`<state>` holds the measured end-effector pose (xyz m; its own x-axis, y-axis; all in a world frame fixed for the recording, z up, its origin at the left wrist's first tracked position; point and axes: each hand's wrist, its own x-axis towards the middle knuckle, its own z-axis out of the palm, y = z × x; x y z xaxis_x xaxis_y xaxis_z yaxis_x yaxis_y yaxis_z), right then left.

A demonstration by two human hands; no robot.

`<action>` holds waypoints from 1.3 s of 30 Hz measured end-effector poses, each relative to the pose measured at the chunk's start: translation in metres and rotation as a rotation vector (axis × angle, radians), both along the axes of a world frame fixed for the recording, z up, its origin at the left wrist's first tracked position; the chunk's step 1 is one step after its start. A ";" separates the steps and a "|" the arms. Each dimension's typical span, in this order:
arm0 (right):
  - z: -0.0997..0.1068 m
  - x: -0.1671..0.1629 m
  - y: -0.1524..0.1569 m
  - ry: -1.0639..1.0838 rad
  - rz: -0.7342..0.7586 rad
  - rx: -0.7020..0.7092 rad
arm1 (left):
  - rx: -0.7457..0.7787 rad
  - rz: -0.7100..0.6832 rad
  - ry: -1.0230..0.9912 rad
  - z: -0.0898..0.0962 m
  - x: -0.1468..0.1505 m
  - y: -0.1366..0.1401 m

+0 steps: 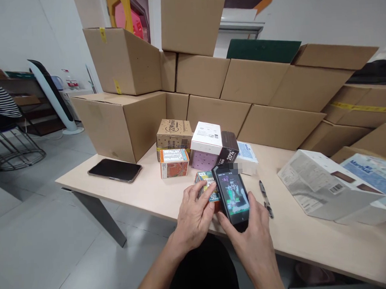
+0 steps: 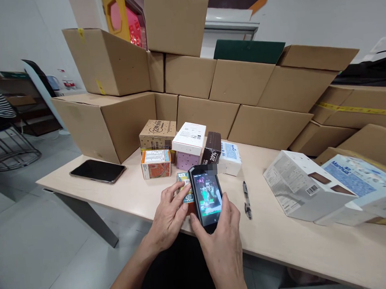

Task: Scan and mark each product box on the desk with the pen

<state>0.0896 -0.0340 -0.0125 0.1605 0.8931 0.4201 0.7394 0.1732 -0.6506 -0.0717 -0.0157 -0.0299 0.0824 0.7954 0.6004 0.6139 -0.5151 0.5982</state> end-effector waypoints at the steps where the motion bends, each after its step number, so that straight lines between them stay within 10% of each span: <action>1: 0.000 0.001 0.000 -0.003 0.010 0.002 | -0.001 0.000 0.000 0.000 0.000 0.000; 39: 0.001 -0.001 -0.002 -0.028 -0.001 0.194 | 0.035 0.020 -0.042 -0.003 0.001 0.001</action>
